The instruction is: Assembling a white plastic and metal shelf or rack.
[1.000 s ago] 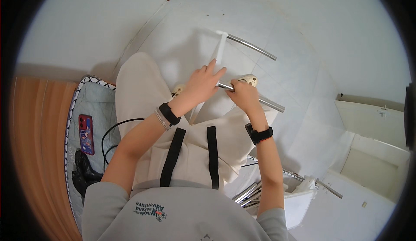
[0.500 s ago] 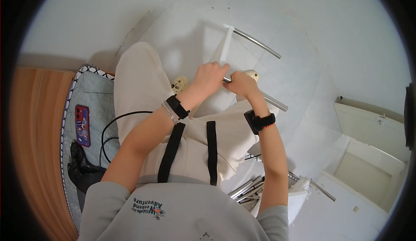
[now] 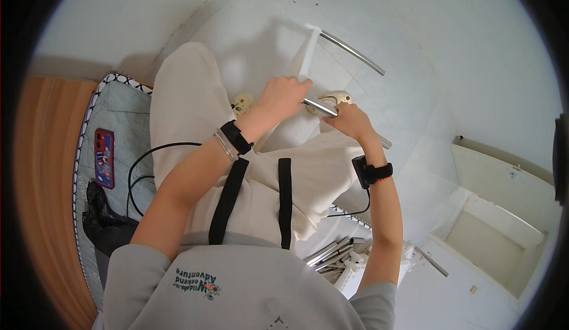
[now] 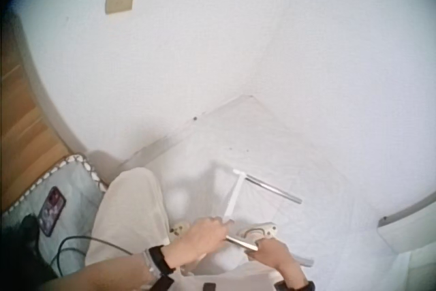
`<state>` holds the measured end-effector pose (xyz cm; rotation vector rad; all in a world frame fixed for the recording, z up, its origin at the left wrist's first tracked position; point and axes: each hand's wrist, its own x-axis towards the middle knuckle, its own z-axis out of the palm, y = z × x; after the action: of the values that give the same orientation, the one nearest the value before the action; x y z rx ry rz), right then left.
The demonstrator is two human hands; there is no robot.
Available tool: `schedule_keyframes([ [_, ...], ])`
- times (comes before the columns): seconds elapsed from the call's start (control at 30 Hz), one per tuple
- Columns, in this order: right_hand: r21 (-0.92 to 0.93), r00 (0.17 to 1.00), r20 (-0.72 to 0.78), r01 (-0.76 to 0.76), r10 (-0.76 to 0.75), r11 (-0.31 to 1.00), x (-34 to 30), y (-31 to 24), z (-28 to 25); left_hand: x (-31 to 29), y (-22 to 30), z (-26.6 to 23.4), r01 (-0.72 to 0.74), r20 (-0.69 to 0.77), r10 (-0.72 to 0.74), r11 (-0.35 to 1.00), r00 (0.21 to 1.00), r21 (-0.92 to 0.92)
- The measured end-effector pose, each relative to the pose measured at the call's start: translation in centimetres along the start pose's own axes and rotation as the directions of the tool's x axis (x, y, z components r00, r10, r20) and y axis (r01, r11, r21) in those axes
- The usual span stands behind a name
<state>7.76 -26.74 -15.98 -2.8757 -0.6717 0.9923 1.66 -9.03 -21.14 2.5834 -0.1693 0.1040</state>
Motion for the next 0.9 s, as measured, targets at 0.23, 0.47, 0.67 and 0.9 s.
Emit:
schedule_keyframes([
  [0.23,-0.086,0.99,-0.141,-0.033,0.021,0.996,-0.3,0.8,2.0,0.2,0.4,-0.1,-0.006,0.073,0.007,1.0,0.997,-0.004],
  [0.47,-0.181,0.936,-0.35,-0.03,-0.036,0.983,-0.5,0.5,3.0,0.3,0.4,-0.7,0.015,0.119,-0.017,1.0,0.993,0.016],
  [0.67,-0.202,0.888,-0.458,-0.054,-0.046,0.978,-0.8,0.2,4.0,0.6,0.1,-1.1,-0.01,0.13,0.011,1.0,0.991,-0.004],
  [0.9,-0.276,0.775,-0.616,-0.048,-0.138,0.96,-0.2,0.9,5.7,0.7,0.0,-1.2,0.005,0.191,-0.006,1.0,0.982,0.006],
])
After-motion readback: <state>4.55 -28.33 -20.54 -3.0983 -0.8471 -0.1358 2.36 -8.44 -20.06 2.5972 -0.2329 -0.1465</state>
